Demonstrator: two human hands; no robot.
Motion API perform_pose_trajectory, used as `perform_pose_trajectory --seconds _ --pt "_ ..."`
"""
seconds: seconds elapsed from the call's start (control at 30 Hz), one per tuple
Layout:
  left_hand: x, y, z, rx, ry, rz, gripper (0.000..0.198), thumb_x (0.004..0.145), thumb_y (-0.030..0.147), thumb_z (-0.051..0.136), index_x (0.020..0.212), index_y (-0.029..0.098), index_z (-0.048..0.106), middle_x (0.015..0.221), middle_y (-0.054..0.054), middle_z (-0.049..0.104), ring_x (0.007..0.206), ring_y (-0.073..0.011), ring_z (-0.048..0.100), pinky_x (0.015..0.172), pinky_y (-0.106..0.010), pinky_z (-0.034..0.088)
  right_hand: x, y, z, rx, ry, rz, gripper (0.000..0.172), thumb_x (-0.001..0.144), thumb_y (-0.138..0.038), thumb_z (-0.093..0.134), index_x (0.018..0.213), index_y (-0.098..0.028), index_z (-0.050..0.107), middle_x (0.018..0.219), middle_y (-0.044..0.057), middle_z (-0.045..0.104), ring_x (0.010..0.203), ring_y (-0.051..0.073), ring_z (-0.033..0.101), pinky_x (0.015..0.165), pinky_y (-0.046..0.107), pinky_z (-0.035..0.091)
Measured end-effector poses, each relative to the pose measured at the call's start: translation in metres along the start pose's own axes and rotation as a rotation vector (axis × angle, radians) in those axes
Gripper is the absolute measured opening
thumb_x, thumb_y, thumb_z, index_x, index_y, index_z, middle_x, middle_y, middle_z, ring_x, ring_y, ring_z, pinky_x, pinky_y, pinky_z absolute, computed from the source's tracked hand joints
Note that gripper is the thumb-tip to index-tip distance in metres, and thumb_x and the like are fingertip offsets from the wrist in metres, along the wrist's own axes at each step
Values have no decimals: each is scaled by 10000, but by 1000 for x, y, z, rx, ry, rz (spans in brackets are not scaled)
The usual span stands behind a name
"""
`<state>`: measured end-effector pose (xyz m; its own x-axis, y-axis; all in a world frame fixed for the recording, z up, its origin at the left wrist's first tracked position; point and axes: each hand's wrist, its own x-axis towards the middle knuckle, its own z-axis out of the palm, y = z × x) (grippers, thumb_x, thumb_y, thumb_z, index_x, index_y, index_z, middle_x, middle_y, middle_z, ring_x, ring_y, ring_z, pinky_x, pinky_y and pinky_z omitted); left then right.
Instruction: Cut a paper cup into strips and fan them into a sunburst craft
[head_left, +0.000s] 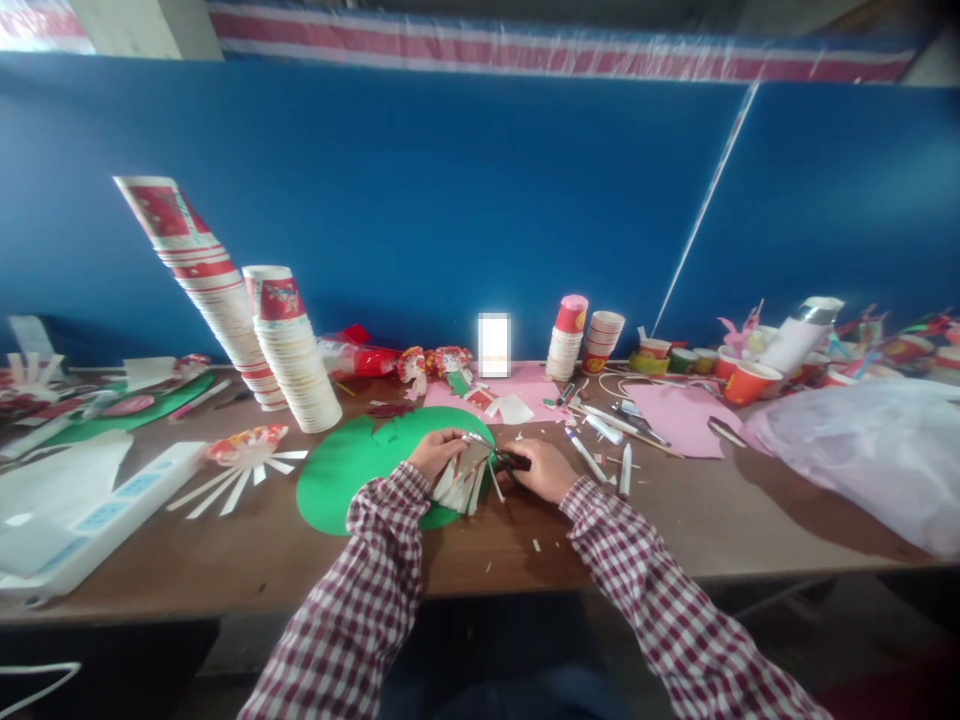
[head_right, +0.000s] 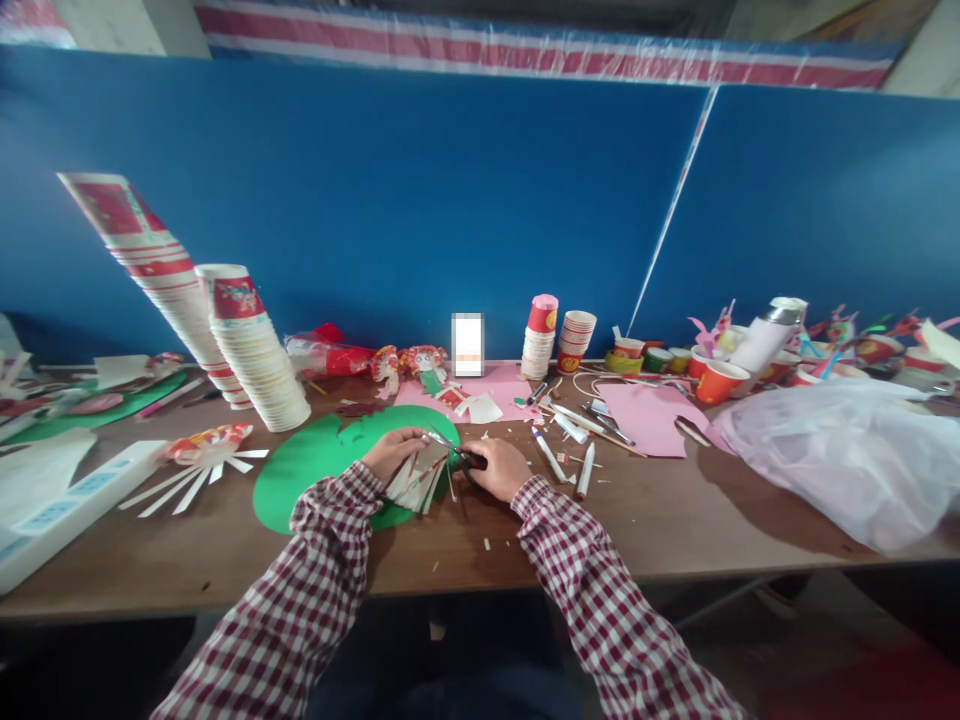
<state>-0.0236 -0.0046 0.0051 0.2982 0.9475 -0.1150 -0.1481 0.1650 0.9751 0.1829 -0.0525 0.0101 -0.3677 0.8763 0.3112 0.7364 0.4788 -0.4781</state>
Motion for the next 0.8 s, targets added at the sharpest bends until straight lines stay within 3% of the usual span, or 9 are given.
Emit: perform_pose_trajectory --seconds 0.8 --pt "0 0 -1 118 -37 21 270 513 281 721 706 116 626 624 -8 635 578 -126 541 609 -265 414 -2 3 -3 5 -62 15 285 759 -339 591 1027 -253 633 958 39 669 874 199 602 734 278 420"
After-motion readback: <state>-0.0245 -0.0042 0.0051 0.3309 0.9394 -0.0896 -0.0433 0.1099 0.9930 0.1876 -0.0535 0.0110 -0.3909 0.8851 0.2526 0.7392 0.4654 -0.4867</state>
